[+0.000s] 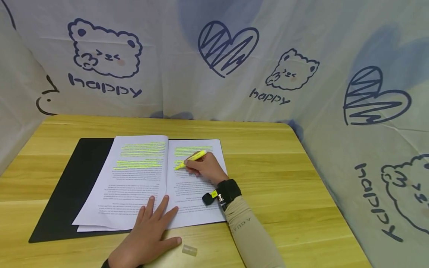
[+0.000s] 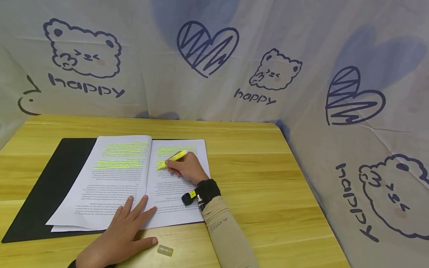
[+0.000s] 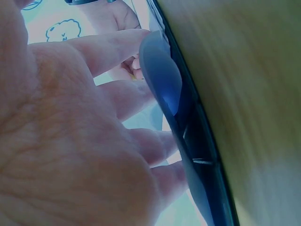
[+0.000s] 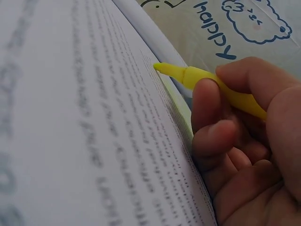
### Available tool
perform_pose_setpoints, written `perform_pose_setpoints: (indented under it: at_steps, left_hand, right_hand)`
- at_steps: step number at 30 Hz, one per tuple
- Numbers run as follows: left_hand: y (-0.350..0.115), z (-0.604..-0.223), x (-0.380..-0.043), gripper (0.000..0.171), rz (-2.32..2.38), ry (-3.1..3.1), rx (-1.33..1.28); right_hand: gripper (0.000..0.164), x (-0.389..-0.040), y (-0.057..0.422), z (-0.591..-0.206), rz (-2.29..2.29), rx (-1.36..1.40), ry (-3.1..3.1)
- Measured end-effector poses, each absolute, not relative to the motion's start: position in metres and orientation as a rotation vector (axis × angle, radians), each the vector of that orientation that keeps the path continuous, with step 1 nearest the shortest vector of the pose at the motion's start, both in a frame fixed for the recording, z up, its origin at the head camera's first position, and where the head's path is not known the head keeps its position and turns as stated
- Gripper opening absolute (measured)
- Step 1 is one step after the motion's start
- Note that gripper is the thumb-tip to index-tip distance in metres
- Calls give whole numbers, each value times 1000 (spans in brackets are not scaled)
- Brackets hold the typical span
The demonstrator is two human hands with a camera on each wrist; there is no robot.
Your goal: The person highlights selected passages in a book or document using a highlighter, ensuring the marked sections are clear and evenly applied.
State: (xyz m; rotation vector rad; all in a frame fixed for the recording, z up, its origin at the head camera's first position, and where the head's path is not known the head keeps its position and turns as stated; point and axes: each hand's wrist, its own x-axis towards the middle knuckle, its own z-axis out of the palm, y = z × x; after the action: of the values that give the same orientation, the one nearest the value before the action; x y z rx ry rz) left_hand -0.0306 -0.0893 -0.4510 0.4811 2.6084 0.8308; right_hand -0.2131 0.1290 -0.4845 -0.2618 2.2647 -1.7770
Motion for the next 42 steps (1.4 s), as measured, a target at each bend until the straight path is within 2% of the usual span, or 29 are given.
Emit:
perform_pose_setpoints:
  at_steps: [23,42]
  left_hand:
    - [-90,-450,-29,81,843,2621,489]
    - [-90,-452,-30,81,834,2617,489]
  right_hand:
    - [21,-216,135,-479,-1682,-194,2405]
    - [25,-216,140,-472,-1592,-262,2548]
